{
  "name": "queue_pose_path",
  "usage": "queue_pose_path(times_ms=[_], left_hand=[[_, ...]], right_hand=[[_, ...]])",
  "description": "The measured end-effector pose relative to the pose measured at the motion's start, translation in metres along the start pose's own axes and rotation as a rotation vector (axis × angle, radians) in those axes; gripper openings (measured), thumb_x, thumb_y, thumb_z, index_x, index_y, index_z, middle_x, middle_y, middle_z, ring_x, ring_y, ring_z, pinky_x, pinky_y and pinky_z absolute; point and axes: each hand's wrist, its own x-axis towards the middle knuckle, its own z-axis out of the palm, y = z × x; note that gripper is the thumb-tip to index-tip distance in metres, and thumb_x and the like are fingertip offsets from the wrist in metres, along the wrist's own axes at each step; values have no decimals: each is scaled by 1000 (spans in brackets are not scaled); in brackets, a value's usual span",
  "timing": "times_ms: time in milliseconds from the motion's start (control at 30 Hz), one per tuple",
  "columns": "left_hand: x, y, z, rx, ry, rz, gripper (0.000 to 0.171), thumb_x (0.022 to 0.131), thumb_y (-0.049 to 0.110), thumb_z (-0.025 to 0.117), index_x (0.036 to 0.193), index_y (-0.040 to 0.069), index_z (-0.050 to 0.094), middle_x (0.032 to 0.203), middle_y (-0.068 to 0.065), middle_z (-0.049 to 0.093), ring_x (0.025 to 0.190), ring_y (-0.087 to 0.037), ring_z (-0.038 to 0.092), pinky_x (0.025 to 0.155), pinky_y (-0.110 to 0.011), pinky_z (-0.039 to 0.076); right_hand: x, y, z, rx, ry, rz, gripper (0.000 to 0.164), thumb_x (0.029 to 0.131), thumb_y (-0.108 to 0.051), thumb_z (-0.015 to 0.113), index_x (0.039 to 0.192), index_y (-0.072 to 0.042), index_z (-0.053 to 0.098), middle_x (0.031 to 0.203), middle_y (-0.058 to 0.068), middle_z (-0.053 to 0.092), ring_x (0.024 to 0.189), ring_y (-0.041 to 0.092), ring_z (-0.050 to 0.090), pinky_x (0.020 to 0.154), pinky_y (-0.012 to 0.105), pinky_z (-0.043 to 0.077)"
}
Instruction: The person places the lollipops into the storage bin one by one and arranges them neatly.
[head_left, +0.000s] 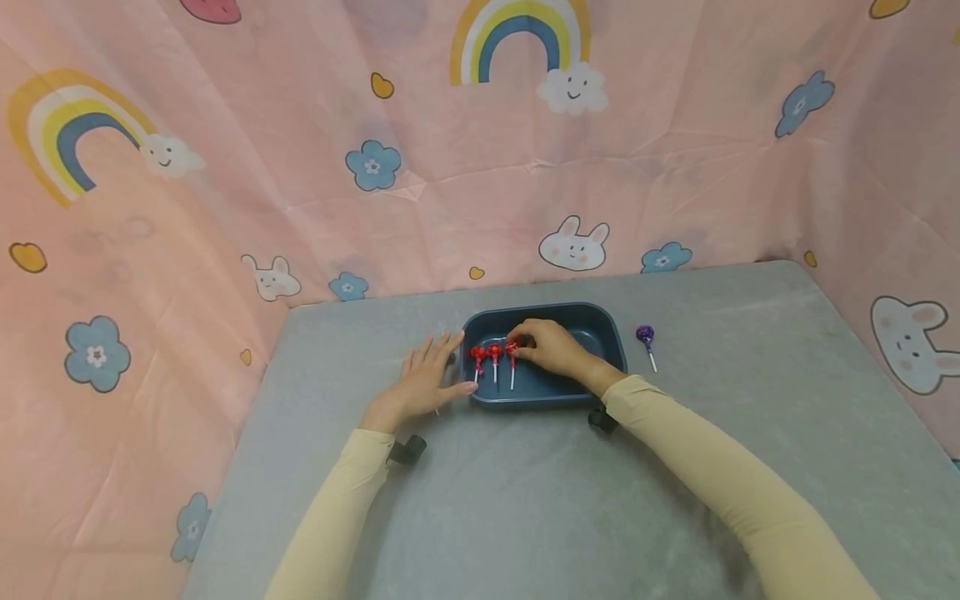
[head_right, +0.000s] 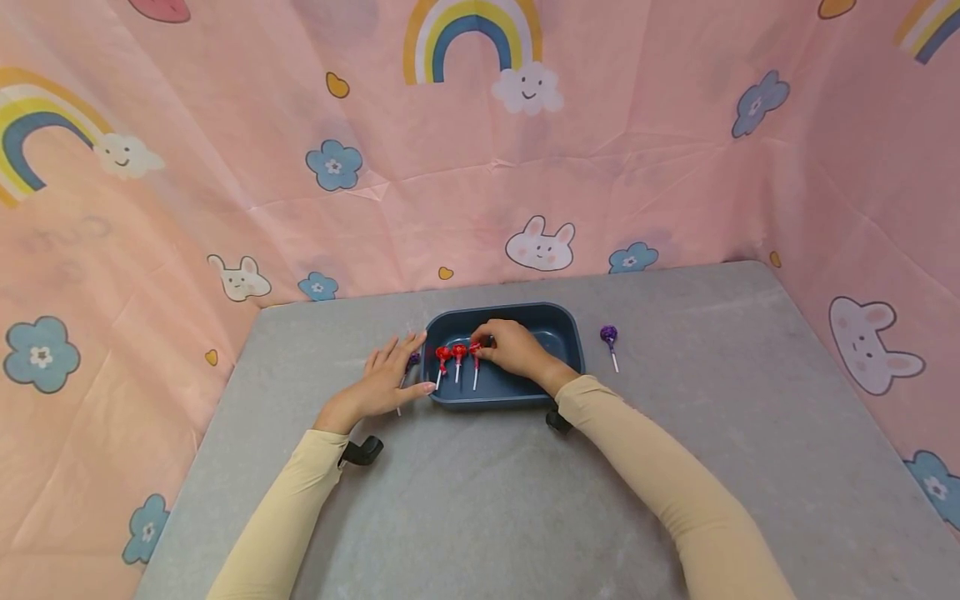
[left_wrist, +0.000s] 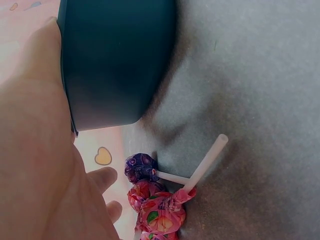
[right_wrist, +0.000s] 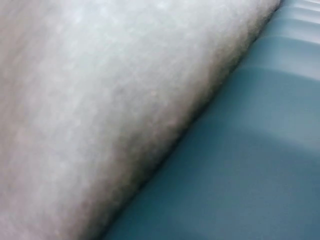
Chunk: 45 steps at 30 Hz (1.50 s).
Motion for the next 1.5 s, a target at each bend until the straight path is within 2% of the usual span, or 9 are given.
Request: queue_pose_path(times_ms=[300, 900, 1500], left_hand=[[-5, 3, -4, -13, 6, 36, 94, 88, 69, 56, 160, 34, 5, 169, -7, 10, 156, -37, 1, 123, -64, -1], [-6, 4, -7, 4, -16, 25, 93, 90, 67, 55, 160, 35, 2, 169, -4, 8, 157, -35, 0, 124, -61, -2], [-5, 2, -4, -14, -5, 35, 94, 89, 65, 57, 160, 35, 3, 169, -6, 9, 157, -35, -1, 123, -63, -3]], right_hand=[[1, -1, 1, 1, -7, 30, 25, 92, -20, 71, 115, -12, 72, 105, 6, 70, 86, 18, 58, 80, 34, 52], [0, -1, 2, 20, -9, 14, 25, 92, -18, 71, 116, -11, 72, 106, 8, 70, 86, 19, 58, 80, 35, 52], [-1, -1, 2, 21, -4, -6, 25, 92, -17, 70, 116, -11, 71, 106, 7, 69, 84, 17, 58, 77, 33, 51]])
